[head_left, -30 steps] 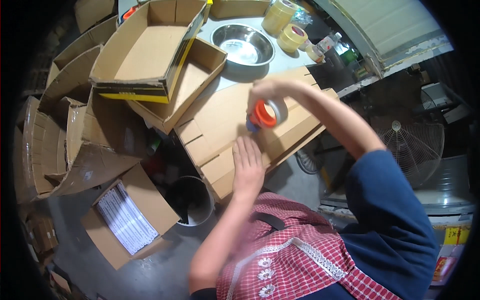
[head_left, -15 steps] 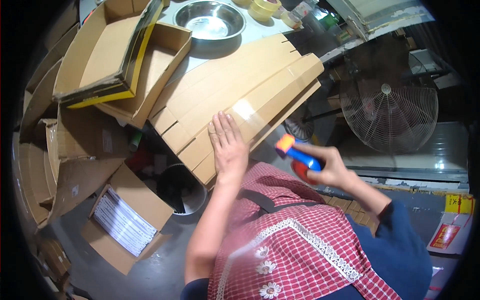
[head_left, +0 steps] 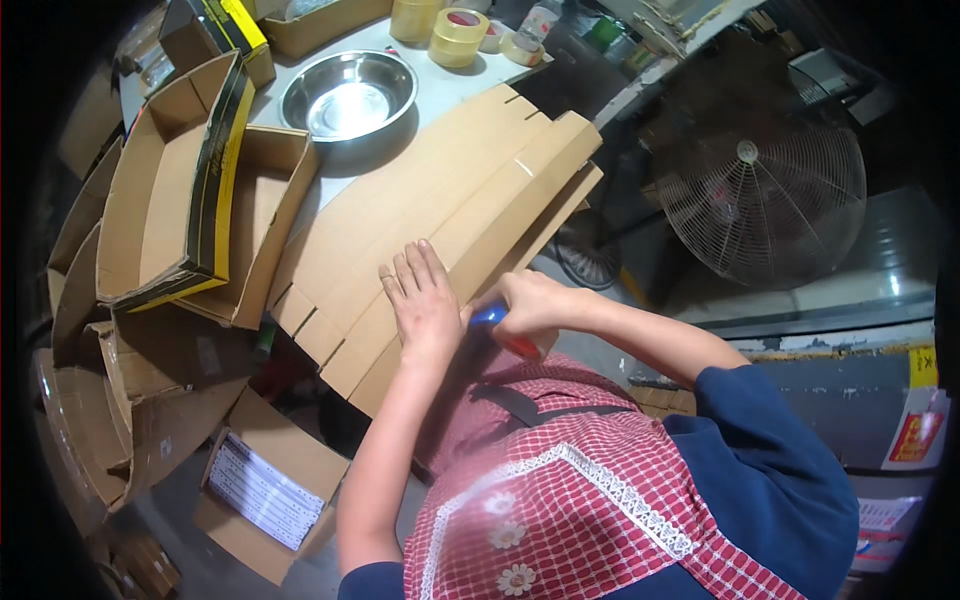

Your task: The person packages metal furniture hardware. They place drawer slides and small bags of components onto a cardboard sleeve, fold the cardboard, and seal it using a tape dispenser.

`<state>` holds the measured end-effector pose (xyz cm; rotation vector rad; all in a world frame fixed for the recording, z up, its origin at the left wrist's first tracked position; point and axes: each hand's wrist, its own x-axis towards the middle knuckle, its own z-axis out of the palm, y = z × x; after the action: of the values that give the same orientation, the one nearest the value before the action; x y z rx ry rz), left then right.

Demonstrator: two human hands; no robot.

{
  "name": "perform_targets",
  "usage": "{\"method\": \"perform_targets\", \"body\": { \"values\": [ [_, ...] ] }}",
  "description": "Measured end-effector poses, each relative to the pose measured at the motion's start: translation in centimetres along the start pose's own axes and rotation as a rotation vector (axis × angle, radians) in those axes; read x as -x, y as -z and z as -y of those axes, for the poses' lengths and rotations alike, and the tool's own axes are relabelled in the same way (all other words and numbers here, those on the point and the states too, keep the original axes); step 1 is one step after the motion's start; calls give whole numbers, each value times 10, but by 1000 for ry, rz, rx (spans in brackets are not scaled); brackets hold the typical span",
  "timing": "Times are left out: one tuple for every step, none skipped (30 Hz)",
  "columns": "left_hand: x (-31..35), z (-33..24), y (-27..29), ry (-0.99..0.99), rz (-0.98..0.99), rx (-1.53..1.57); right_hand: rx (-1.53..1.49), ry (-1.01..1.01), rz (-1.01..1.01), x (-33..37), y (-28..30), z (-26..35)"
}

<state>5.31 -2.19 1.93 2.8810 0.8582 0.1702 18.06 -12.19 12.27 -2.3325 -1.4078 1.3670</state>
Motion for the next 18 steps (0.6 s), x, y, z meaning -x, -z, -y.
{"method": "perform_targets", "body": {
  "values": [
    [-1,-1,-2,-12,-5,17,1,12,5,-4,3,0],
    [-1,-2,-1,-27,-5,30,87,21,10,-8,3,0],
    [-3,0,-1,-22,1,19,173,30,14,-11,4,2],
    [-6,6,1,-40,19,-1,146,1,45,-18,11,6],
    [-9,13,2,-54,34,-25,85,-35,76,-31,19,9],
    [-13,18,3,-52,38,-37,21,-77,107,-41,27,11],
    [-18,24,4,-44,52,-14,-62,-110,179,-45,35,13],
    [-23,26,5,-39,61,11,-80,-117,179,-49,35,11],
    [-23,26,8,-45,68,-27,-33,-83,169,-50,32,9],
    [-25,25,9,-48,66,-37,14,-50,158,-51,29,10],
    [-24,26,7,-24,56,1,62,-71,174,-56,26,14],
    [-24,28,6,-10,45,38,221,-89,458,-55,15,15],
    [-25,24,9,2,75,38,317,74,378,-56,-29,-19],
    [-25,24,12,24,95,36,377,161,332,-56,-35,-28],
    [-21,22,12,48,136,36,444,245,289,-42,-32,-17],
    [-18,23,3,-3,13,18,381,64,302,-33,-13,-10],
    [-18,15,5,-7,34,-22,305,-129,323,-18,8,2],
    [-14,6,7,-17,65,-64,255,-160,308,-17,22,-5]
  ]
}}
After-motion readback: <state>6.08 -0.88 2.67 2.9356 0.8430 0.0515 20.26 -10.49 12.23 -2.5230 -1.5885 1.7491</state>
